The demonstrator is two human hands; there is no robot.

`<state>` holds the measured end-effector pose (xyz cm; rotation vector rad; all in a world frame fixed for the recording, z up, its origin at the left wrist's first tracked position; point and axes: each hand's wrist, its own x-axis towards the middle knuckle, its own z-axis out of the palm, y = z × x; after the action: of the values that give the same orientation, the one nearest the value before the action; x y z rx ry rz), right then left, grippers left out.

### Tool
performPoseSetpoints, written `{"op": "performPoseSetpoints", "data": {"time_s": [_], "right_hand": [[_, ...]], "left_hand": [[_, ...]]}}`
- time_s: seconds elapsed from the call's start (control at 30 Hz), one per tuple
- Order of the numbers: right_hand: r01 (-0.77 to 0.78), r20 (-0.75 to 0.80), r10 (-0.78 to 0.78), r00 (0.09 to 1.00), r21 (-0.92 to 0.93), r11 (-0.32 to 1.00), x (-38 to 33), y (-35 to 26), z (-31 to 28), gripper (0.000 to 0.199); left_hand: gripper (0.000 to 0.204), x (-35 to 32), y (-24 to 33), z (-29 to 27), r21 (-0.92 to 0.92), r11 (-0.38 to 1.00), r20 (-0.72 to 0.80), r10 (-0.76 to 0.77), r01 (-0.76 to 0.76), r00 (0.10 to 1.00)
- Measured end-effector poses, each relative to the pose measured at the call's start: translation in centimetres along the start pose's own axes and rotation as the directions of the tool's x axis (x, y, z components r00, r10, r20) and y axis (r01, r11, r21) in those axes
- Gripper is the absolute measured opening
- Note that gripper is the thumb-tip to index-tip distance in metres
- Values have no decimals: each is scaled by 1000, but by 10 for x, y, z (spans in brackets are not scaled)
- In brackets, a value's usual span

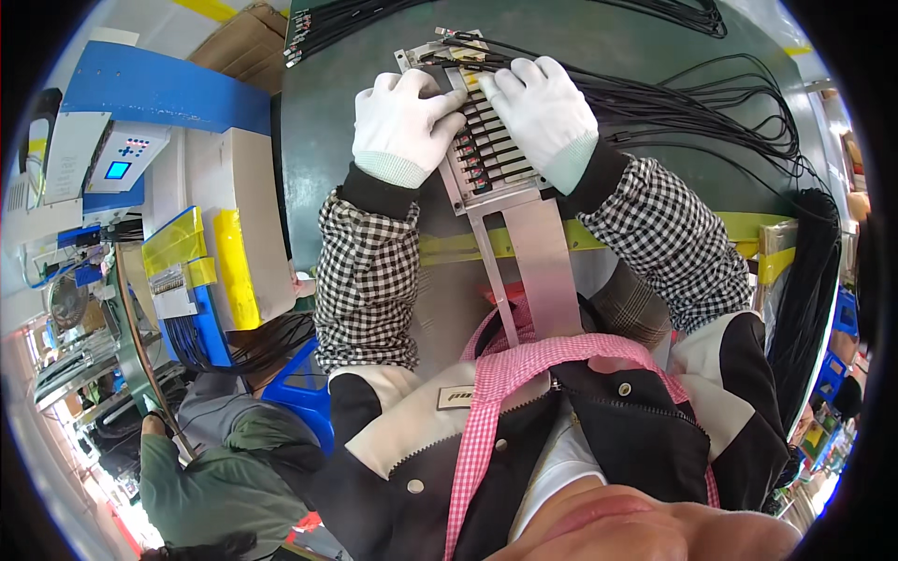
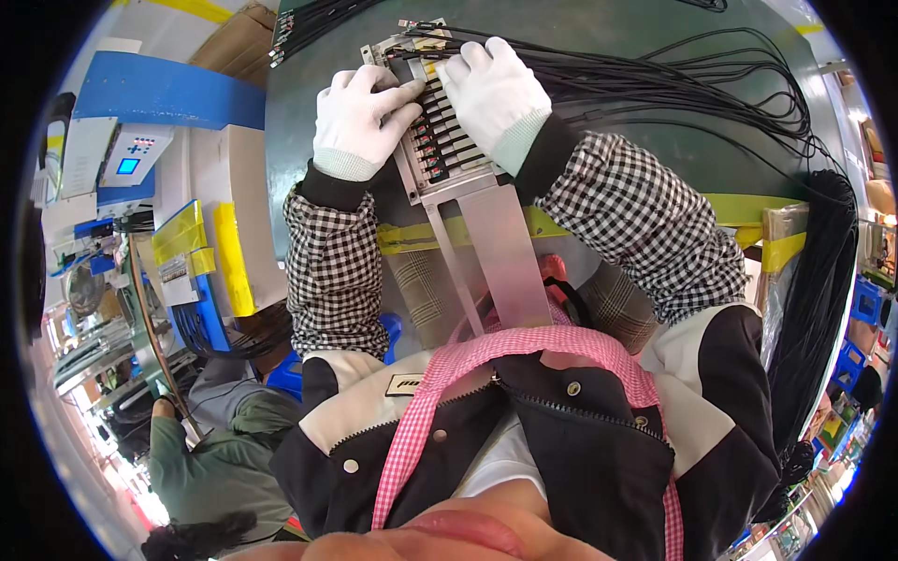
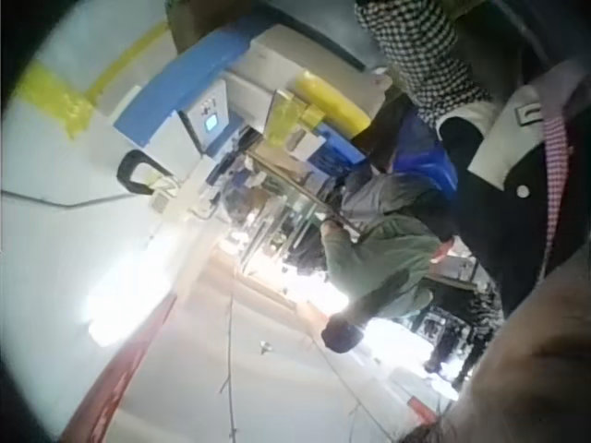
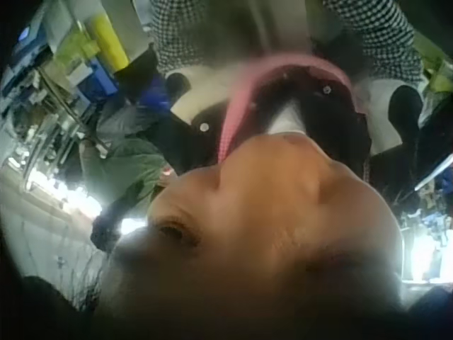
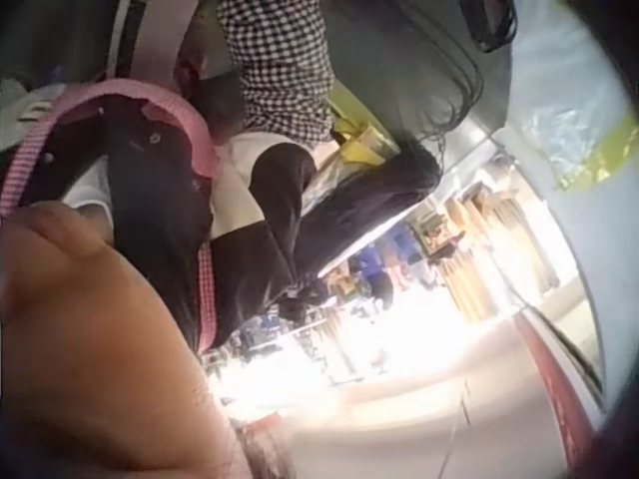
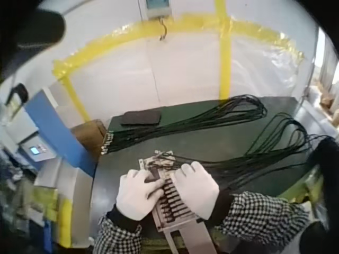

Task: Organizing and inserting cables into a test or assembly fixture at a production station.

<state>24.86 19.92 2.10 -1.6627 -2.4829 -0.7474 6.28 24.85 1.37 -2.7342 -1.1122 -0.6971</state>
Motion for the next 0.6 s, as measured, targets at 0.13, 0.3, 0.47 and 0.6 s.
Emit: {"op": "performPoseSetpoints", "data": {"time_s": [0.13,0.3,0.47,0.6], "right_hand": [[11,25,-12,1000,46,999,3,7,1,41],[21,-72,-9,997,158,987,-4,18,8,38],[-101,-107,167,980,456,884,-7,36,24,31],[-190,-39,238,970,485,853,0,52,34,26]], "left_hand": [[23,1,4,-2,-18,1000,4,-13,13,1000],[18,4,20,-4,221,974,9,53,-53,999],[13,8,30,-10,306,948,62,75,-90,995],[14,12,26,-10,163,983,46,76,-82,996]]}}
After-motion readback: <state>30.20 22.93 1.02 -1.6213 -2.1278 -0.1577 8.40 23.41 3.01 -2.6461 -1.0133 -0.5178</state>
